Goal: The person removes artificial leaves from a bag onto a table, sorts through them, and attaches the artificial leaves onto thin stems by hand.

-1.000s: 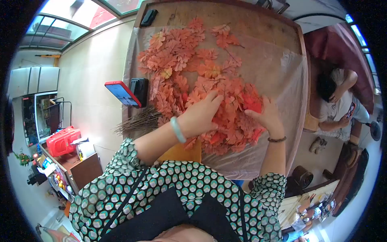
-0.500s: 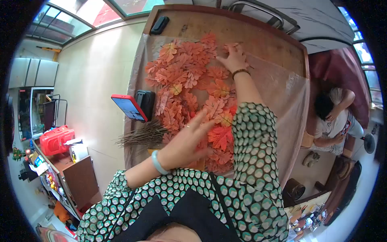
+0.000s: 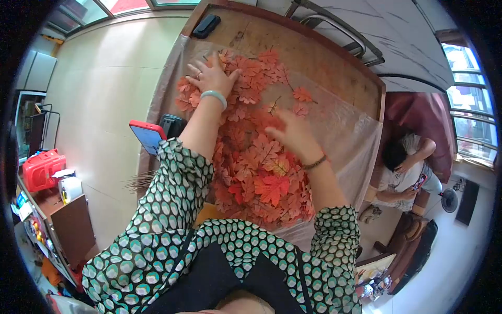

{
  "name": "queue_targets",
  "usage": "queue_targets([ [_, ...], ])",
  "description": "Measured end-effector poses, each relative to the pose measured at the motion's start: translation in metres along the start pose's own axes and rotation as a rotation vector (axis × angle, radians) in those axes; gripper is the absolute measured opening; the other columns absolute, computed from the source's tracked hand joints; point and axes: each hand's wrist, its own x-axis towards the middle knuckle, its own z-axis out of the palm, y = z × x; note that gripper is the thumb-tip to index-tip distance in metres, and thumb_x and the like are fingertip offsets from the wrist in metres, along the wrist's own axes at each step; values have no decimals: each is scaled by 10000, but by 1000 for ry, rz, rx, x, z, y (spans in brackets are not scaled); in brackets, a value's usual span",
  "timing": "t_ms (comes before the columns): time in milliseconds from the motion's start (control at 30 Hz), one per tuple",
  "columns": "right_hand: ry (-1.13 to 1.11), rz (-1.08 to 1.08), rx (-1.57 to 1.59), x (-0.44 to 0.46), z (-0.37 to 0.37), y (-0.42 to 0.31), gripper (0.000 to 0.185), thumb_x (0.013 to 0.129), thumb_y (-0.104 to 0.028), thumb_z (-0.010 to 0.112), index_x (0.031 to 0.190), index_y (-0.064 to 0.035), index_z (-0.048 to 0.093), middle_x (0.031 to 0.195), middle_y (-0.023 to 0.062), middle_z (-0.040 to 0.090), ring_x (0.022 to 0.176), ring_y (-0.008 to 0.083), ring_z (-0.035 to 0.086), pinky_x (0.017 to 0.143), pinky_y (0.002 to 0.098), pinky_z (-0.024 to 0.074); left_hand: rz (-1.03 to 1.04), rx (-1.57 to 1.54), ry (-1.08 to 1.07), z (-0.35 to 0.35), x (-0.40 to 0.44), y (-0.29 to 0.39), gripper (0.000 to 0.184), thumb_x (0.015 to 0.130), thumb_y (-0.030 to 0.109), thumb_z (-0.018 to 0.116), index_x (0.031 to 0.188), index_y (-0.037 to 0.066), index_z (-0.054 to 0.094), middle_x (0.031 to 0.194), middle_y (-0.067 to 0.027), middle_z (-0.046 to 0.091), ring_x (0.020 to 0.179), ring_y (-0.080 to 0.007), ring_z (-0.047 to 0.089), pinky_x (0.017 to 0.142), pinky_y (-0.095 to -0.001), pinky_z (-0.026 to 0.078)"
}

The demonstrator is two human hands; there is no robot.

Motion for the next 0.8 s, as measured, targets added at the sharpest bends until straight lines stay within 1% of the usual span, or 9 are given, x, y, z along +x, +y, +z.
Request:
queue_targets([
  [33, 92, 37, -1, 4, -8, 4, 573, 817, -421, 676, 1226, -31, 577, 1180, 168, 619, 1084, 285, 600, 908, 389, 474, 47, 15, -4, 0, -2, 0, 674, 787, 486, 686, 1338, 173, 455, 1459, -259, 307, 1409, -455, 156, 1090, -651, 128],
  [133, 229, 80, 62, 37, -21, 49, 548, 830, -410, 663, 1207, -19, 590, 1154, 175, 629, 1038, 294, 618, 878, 384, 487, 294, 79, -147, -8, -26, 3, 534, 780, 425, 693, 1206, 147, 534, 1337, -192, 459, 1344, -425, 309, 1063, -678, 165],
  [167, 251, 84, 94, 55, -20, 63, 543, 836, -406, 658, 1207, -16, 590, 1156, 179, 627, 1034, 301, 616, 870, 388, 490, 383, 41, -23, 5, -40, 0, 435, 779, 342, 692, 1136, 130, 562, 1210, -153, 532, 1251, -385, 416, 1026, -700, 209],
  [267, 329, 63, 199, 101, -12, 74, 549, 837, -411, 650, 1208, -11, 589, 1122, 201, 636, 1019, 317, 620, 869, 384, 490, 466, 7, -96, -6, -83, 4, 417, 796, 292, 678, 1148, 107, 552, 1187, -164, 537, 1213, -363, 442, 1022, -675, 240],
  [367, 348, 128, 82, 146, -11, 54, 613, 835, -444, 640, 1254, -6, 554, 1240, 232, 572, 1136, 336, 562, 951, 400, 449, 572, -21, -157, -14, -115, 1, 425, 795, 276, 678, 1147, 80, 543, 1190, -167, 529, 1238, -365, 428, 1031, -651, 252],
  [467, 530, 116, -132, 190, 12, 51, 632, 834, -469, 626, 1320, -80, 516, 1361, 243, 466, 1260, 354, 457, 1037, 416, 378, 628, 35, -302, -17, -139, -1, 450, 784, 275, 685, 1154, 66, 536, 1228, -173, 504, 1265, -370, 401, 1039, -637, 255],
  [567, 436, 329, -231, 187, 17, 9, 574, 840, -488, 610, 1311, -172, 518, 1443, 221, 367, 1333, 376, 355, 1088, 441, 318, 720, 69, -382, -27, -158, -4, 498, 769, 267, 693, 1188, 55, 528, 1297, -193, 463, 1310, -394, 349, 1046, -639, 247],
  [667, 455, 294, -329, 187, 27, 2, 511, 845, -330, 652, 1300, -127, 539, 1319, 180, 518, 1247, 353, 461, 1003, 400, 407, 810, 84, -288, -30, -171, -10, 553, 754, 257, 704, 1229, 46, 513, 1354, -217, 421, 1345, -417, 297, 1056, -639, 234],
  [800, 578, -28, -59, 195, 35, 35, 216, 819, -135, 592, 1021, -93, 657, 1094, 144, 643, 1075, 314, 578, 912, 387, 459, 859, 30, -277, -42, -175, -14, 620, 732, 254, 730, 1261, 37, 491, 1381, -233, 396, 1371, -433, 251, 1068, -637, 224],
])
